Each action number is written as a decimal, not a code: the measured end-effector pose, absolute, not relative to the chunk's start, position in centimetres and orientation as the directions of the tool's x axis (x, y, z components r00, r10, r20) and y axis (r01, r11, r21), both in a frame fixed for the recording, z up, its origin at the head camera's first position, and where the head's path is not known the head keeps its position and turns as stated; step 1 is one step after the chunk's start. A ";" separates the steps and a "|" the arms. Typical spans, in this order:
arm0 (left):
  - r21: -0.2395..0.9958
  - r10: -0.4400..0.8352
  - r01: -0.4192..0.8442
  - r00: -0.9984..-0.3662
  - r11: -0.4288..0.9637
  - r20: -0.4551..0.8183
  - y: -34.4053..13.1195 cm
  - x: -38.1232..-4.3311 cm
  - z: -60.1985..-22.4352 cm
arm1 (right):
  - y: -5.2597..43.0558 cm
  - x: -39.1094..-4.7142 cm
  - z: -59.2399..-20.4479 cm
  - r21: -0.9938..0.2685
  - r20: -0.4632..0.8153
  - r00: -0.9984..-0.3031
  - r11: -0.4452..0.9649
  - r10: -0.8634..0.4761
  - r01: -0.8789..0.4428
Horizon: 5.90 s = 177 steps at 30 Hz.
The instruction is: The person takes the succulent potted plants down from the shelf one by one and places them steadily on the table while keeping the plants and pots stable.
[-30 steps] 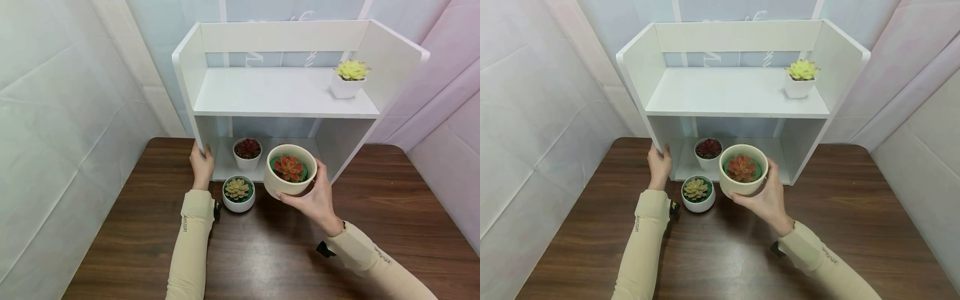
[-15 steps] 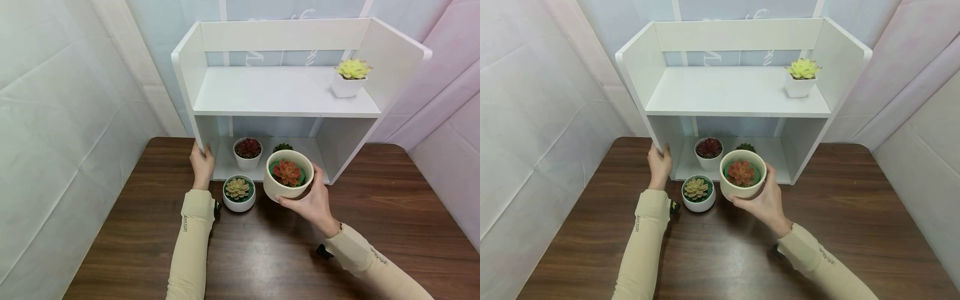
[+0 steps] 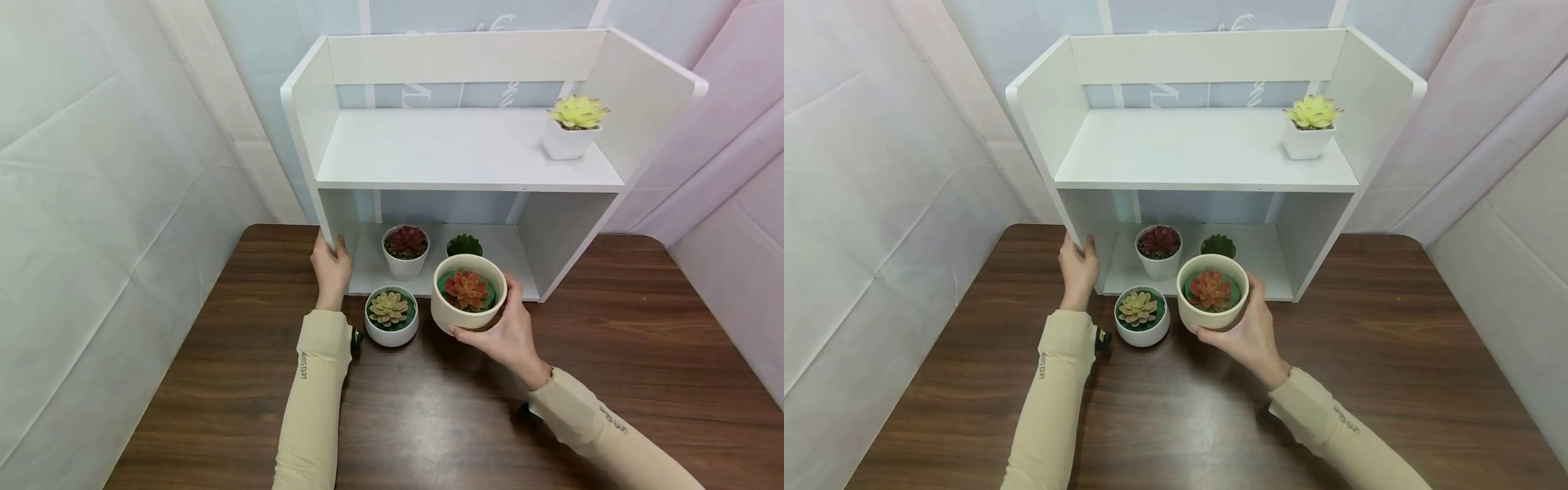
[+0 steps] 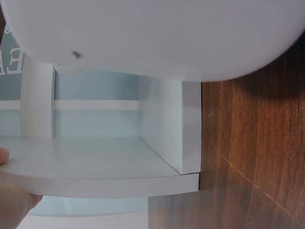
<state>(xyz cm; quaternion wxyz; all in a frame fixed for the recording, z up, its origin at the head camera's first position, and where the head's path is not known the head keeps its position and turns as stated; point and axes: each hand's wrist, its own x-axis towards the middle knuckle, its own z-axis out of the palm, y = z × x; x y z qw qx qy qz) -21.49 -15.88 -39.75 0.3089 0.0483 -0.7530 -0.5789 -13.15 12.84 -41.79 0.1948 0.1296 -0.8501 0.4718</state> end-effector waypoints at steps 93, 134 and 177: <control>0.900 -0.414 0.287 -0.813 0.328 0.411 -16.0 -21.7 -39.9 | 13.1 -14.8 -44.3 -0.753 0.202 -0.970 0.612 -0.137 -0.244; 0.909 -0.410 0.254 -0.828 0.331 0.381 -16.0 -21.4 -39.8 | 14.3 -14.2 -43.6 -0.786 0.171 -0.959 0.555 -0.226 -0.271; 0.905 -0.416 0.273 -0.818 0.326 0.397 -16.0 -21.5 -39.8 | 13.1 -15.9 -31.6 -0.744 0.558 -0.825 0.386 -0.088 -0.545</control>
